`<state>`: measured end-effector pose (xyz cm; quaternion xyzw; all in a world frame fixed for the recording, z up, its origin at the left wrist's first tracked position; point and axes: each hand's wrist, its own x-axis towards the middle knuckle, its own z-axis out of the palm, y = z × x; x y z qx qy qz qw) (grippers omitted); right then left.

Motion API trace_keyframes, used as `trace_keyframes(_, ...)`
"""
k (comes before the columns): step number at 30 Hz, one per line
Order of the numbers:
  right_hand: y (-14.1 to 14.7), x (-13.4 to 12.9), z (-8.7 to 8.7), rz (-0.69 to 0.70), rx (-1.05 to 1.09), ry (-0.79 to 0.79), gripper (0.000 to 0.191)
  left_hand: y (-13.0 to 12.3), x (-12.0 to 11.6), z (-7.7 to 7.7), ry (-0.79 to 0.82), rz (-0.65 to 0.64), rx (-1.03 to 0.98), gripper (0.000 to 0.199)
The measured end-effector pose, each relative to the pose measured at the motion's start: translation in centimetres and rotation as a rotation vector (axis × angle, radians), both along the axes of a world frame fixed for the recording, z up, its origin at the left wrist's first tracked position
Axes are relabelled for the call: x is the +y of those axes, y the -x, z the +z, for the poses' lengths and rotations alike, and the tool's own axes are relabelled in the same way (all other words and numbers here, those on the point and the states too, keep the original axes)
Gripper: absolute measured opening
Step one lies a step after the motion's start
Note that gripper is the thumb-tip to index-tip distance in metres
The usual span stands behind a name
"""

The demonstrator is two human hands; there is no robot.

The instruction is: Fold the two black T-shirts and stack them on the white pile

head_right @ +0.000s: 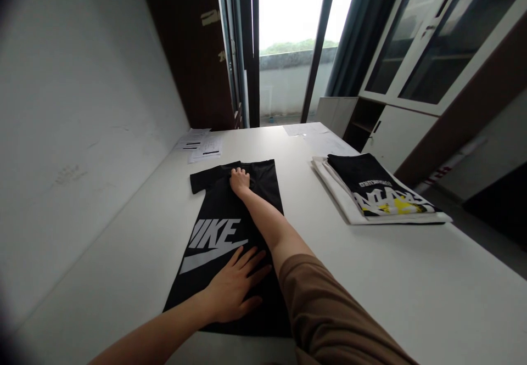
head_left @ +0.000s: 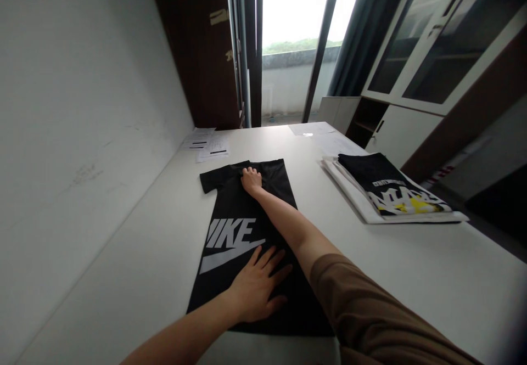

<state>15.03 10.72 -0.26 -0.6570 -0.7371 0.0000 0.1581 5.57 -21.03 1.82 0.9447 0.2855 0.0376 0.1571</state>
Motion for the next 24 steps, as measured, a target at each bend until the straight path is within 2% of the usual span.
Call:
trace_keyframes(4,-0.3,-0.4,0.1,0.092,0.004,0.011,0.036,0.0,0.0,-0.2,-0.016,0.0,-0.008,0.069)
trace_keyframes(11,-2.6,0.0,0.0,0.096,0.056,0.077,0.049,0.2,-0.5,0.2,-0.008,-0.011,-0.016,0.068)
trace_keyframes(18,-9.5,1.7,-1.9,0.01,0.011,0.159,0.047,0.2,-1.2,0.3,-0.005,-0.002,-0.025,0.069)
trace_keyframes(21,-12.7,2.7,-3.2,0.017,-0.015,0.17,0.057,0.1,-1.1,0.0,0.001,-0.001,-0.022,0.071)
trace_keyframes(24,-14.8,4.0,-4.3,-0.036,-0.016,0.181,0.063,0.1,-1.1,-0.3,-0.005,0.005,-0.023,0.07)
